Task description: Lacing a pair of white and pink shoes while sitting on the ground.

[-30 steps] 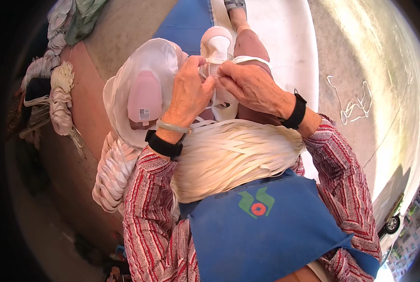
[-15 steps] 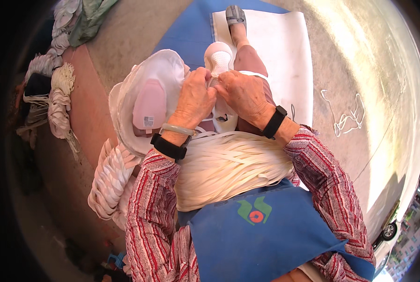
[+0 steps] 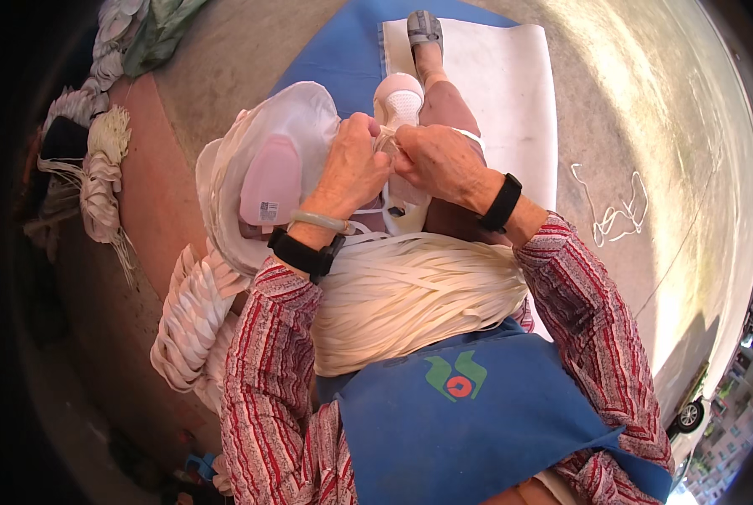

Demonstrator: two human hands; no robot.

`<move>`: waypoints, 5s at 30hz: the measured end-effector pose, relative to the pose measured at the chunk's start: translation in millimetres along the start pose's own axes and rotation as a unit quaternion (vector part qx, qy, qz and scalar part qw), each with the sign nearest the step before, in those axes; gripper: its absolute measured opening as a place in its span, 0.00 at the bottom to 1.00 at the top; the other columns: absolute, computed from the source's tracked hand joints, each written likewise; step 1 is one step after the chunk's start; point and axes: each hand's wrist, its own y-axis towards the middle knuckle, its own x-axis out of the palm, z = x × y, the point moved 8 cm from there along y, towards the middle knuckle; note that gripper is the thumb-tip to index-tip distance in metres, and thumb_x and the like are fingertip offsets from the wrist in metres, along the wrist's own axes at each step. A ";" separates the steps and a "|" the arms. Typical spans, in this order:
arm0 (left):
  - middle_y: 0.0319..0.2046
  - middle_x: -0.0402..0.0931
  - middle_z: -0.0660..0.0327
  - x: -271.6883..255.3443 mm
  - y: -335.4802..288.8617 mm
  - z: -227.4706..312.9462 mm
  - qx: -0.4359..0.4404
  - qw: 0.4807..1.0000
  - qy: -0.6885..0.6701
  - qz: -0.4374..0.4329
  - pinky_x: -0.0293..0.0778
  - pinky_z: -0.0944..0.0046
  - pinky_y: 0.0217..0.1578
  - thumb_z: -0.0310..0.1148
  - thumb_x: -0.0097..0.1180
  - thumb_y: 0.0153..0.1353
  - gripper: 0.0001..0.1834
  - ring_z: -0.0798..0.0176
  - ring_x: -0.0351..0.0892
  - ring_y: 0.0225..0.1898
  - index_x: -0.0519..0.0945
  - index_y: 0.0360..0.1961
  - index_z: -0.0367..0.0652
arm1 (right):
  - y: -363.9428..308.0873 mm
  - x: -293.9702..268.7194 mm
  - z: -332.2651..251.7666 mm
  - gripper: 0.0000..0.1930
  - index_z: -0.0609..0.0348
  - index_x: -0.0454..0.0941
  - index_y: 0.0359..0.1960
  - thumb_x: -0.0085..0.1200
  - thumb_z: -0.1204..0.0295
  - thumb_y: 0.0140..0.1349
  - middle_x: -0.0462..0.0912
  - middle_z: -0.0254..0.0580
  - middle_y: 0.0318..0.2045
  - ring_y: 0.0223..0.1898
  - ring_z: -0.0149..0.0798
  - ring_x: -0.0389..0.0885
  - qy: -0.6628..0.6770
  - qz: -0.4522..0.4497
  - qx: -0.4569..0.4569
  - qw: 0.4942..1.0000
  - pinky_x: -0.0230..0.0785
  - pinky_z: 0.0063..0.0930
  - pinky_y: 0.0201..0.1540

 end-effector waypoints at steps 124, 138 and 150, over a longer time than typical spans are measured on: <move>0.31 0.79 0.60 36.8 -40.2 15.7 -0.301 0.866 -0.374 -0.136 0.78 0.67 0.34 0.36 0.51 0.66 0.12 0.66 0.80 0.30 0.77 0.37 0.37 | -27.5 -24.9 47.8 0.10 0.65 0.80 0.32 0.52 0.69 0.58 0.78 0.42 0.20 0.23 0.34 0.74 0.252 -0.008 0.087 0.964 0.69 0.29 0.29; 0.30 0.78 0.63 29.4 -42.2 16.3 -0.255 0.902 -0.297 -0.184 0.78 0.70 0.36 0.36 0.54 0.66 0.11 0.70 0.78 0.31 0.78 0.36 0.38 | 1.3 -12.0 36.8 0.11 0.67 0.80 0.30 0.50 0.69 0.57 0.81 0.55 0.26 0.30 0.53 0.81 0.168 0.040 0.094 0.980 0.72 0.39 0.35; 0.25 0.79 0.63 20.0 -53.9 5.2 -0.213 0.929 -0.263 -0.149 0.75 0.72 0.29 0.35 0.53 0.64 0.12 0.72 0.76 0.25 0.80 0.33 0.34 | -5.0 -9.5 43.3 0.11 0.68 0.77 0.26 0.47 0.71 0.56 0.79 0.60 0.22 0.27 0.57 0.80 0.155 0.034 0.064 0.985 0.71 0.45 0.33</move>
